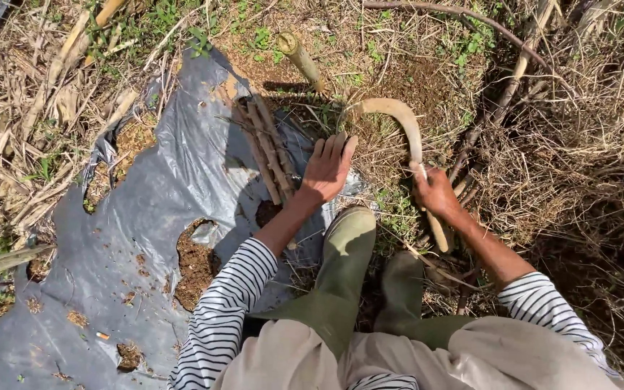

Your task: Using a sickle to cut through plastic mulch and dig a hole in the soil, then filling the hole with material.

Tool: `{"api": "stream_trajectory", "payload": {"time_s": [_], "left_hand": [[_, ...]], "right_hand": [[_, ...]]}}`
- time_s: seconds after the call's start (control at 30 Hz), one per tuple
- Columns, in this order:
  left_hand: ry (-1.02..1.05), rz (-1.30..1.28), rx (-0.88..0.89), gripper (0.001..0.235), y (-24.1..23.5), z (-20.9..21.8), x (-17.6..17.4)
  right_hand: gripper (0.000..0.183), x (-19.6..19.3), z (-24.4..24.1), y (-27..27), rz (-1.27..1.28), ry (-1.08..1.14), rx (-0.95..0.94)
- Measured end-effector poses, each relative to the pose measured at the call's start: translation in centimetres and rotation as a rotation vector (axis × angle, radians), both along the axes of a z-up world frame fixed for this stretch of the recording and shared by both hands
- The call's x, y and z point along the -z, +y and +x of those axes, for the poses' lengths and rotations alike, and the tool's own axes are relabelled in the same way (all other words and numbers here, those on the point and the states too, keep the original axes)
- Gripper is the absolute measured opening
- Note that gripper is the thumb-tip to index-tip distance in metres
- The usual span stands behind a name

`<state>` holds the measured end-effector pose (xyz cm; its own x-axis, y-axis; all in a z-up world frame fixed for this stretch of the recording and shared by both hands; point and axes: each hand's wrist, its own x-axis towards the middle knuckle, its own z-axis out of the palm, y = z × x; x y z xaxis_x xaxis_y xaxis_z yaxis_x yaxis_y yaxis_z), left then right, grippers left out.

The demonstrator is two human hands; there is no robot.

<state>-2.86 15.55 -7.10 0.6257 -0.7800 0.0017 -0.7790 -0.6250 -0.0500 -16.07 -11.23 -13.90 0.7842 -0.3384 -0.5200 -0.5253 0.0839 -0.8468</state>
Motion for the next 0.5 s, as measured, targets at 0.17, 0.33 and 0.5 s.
{"api": "stream_trajectory", "payload": {"time_s": [0.17,0.33,0.5], "left_hand": [[-0.136,-0.070,0.001,0.054,0.9,0.0,4.8],[-0.246,-0.177,-0.040,0.036,0.2,0.2,3.9],[-0.343,-0.239,-0.105,0.030,0.3,0.7,3.1]], "right_hand": [[0.052,1.3,-0.3,-0.6,-0.256,-0.076,-0.363],[0.052,-2.9,1.8,1.4,-0.135,0.043,-0.157],[0.050,-2.7,2.0,1.2,-0.183,0.030,-0.286]]}}
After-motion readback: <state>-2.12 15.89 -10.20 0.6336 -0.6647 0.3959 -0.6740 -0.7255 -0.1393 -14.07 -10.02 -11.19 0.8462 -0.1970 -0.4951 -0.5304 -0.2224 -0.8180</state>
